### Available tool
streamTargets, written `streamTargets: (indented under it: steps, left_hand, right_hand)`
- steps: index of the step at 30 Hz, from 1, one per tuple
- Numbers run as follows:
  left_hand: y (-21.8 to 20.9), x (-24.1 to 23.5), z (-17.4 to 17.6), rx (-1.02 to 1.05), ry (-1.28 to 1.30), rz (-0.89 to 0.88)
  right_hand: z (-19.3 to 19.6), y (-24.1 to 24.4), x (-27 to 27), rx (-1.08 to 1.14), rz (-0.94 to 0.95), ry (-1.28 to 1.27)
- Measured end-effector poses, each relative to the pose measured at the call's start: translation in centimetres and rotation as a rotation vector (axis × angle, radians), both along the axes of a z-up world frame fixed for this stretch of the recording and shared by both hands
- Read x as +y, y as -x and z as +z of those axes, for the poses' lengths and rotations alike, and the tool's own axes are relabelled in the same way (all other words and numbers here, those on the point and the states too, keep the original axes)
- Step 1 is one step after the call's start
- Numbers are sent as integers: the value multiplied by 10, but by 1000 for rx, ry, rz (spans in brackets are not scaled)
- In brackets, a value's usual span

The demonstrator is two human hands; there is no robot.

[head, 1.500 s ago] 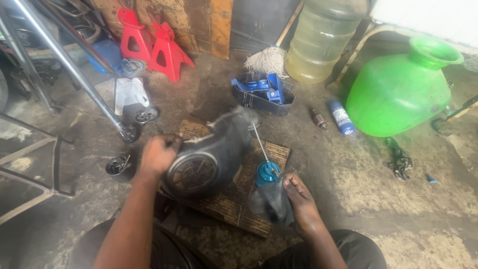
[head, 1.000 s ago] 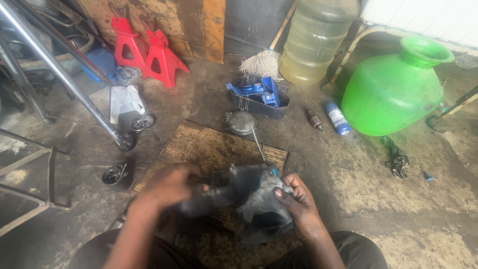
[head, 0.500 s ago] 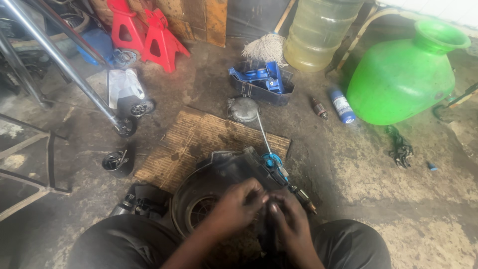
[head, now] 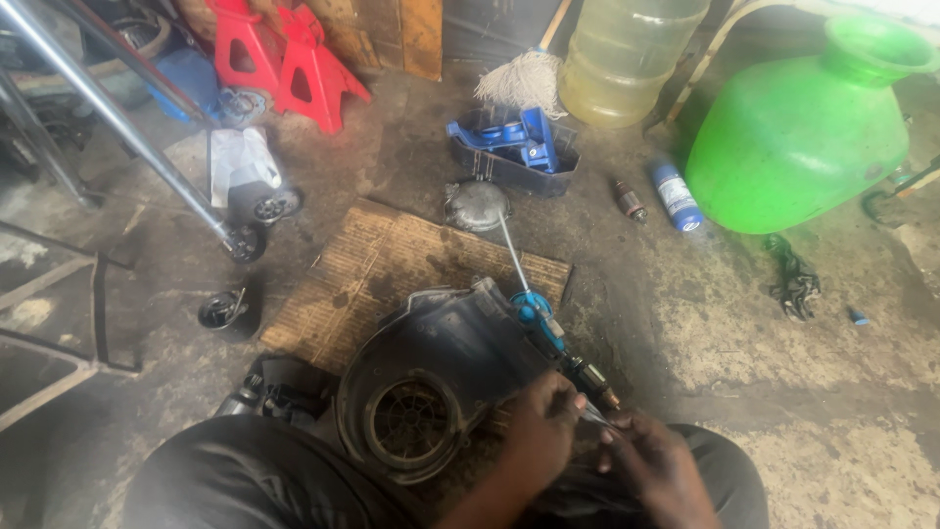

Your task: The person sits on the floor and cleans a dark mechanical housing part. They use a blue spray can to apply liquid and a cloth to wipe the surface, focusing on the exterior and the circular vent area. The person repeatedly sprays and wipes the part, turning it over to clean different sides.

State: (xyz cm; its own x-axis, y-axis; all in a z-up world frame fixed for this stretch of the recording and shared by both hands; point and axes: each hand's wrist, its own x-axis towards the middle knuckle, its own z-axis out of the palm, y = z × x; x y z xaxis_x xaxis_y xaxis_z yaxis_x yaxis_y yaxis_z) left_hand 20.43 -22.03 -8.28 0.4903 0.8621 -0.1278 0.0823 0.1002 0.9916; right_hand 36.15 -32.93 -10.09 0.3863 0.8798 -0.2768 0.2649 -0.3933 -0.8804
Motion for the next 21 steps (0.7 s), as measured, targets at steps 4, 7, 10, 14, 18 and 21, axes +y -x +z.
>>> streamTargets:
  steps: [4, 7, 10, 14, 18, 21]
  left_hand:
    - [-35, 1, -20, -29, 171, 154]
    - [-55, 3, -15, -65, -8, 209]
    - [-77, 5, 1, -13, 225, 150]
    - [-95, 9, -1, 63, -53, 220]
    - [-101, 8, -48, 259, -203, 284]
    - [-101, 19, -81, 252, -133, 421]
  right_hand:
    - [33, -35, 7, -44, 151, 119]
    - [30, -44, 30, 138, -17, -101]
    - [17, -32, 61, 546, -207, -584]
    - [-10, -23, 96, 799, -432, -586]
    - [-37, -46, 97, 808, -692, -442]
    - [-55, -63, 96, 583, -658, -441]
